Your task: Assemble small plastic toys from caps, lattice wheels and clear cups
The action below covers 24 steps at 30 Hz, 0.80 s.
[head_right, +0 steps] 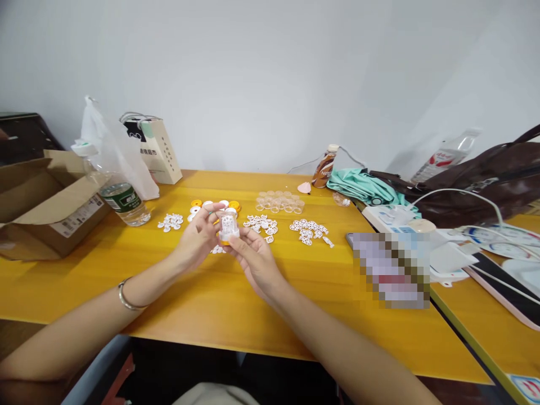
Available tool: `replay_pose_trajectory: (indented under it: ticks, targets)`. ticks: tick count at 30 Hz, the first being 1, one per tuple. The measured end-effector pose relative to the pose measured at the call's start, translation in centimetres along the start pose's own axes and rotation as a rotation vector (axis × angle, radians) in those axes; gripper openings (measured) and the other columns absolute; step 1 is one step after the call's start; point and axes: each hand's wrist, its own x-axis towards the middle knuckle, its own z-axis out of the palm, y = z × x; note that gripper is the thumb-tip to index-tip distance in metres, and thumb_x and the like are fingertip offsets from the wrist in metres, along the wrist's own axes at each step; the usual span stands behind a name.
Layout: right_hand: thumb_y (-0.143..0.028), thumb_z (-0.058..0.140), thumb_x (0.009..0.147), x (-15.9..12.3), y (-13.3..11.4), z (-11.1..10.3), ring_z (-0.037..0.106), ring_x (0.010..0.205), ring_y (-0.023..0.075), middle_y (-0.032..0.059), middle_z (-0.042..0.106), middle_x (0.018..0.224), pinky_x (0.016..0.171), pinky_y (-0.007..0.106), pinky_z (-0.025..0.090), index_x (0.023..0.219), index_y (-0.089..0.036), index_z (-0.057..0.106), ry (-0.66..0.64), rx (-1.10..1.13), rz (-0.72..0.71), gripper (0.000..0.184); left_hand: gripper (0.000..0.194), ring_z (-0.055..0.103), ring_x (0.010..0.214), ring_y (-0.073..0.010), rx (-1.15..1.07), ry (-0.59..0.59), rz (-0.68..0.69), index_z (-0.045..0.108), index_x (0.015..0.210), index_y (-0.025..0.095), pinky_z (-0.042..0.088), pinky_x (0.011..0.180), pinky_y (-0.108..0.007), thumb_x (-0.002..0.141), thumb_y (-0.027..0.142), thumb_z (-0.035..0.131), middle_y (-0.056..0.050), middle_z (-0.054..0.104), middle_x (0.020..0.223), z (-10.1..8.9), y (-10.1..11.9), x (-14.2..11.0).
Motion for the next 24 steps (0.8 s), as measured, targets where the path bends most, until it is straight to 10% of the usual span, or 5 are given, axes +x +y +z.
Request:
replay_pose_trajectory:
  ticks: [24]
  targets:
    - [-0.027,0.069,0.069,-0.6,1.9,-0.6,0.058,0.086,0.0133,0.0014,0.064,0.093,0.082,0.027,0.046,0.093,-0.022,0.063,0.013,-0.087,-0.007,0.025,0.037,0.062,0.087,-0.0185,0.01,-0.08,-0.094,0.049,0.103,0.017,0.045,0.066,-0.026,0.085,0.048,0.044,-0.013,0.062,0.107,-0.3,-1.5,-1.4]
